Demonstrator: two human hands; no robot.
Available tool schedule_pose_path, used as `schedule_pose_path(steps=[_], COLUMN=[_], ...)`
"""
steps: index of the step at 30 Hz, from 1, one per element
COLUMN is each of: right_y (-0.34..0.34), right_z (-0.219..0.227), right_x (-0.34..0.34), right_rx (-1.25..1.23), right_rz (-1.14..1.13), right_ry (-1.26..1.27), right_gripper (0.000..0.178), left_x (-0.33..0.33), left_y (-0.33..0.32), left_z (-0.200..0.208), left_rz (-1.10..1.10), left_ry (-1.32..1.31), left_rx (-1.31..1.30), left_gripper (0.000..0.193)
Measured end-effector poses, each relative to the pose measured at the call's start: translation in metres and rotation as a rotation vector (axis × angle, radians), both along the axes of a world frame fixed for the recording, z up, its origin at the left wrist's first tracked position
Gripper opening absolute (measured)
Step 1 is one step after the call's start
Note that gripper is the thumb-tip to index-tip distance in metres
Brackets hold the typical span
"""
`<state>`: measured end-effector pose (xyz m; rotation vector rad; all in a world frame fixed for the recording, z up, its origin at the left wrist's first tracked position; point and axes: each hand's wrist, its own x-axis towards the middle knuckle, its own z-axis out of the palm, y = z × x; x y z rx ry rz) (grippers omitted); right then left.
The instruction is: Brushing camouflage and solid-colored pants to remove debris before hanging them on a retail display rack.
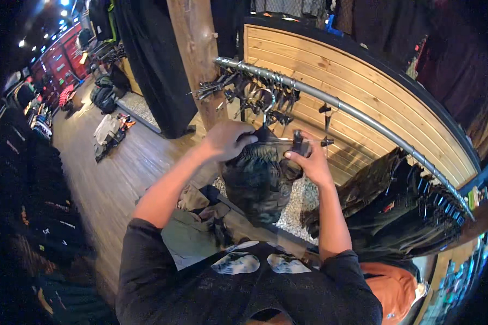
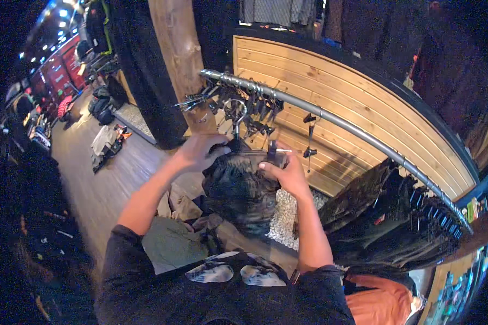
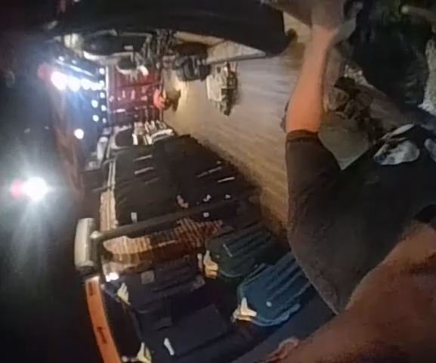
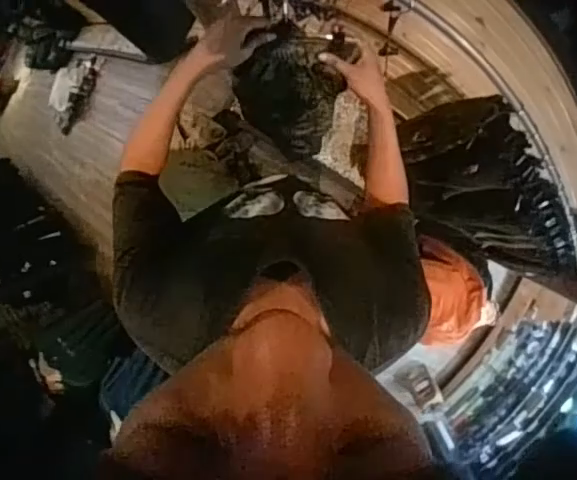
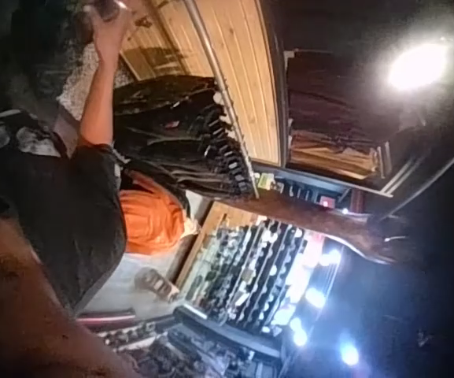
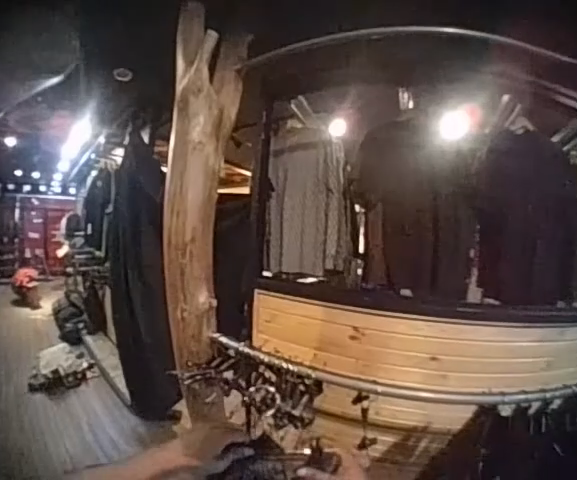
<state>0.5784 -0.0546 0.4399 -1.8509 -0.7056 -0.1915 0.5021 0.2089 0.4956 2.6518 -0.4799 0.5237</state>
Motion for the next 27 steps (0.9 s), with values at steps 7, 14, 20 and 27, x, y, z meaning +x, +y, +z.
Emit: schedule_pose_path(steps=[7, 14, 20, 27], right_y=[-0.082, -0.110, -0.139, -0.175], right_z=[-0.037, 0.100, 0.077, 0.059], right_x=[0.043, -0.061, -0.098, -0.133], right_rx=[0.213, -0.301, -0.364, -0.347], right_rz=[0.157, 0.002, -0.162, -0.435], right_ry=[0.519, -0.121, -0.262, -0.290], right_gripper=[0.035, 0.049, 0.022, 0.015], left_x=[0.032, 0.015, 0.010, 0.021], left_y=[-0.026, -0.075, -0.130, -0.167], left_z=[0.036, 0.052, 0.054, 0.013], left_rz=[-0.361, -0.382, -0.478, -0.455], left_ry=[-0.051, -0.021, 0.030, -0.245], left_rx=[-0.061, 0.049, 0.038, -0.052], left_gripper=[0.025, 0.022, 0.025, 0.037])
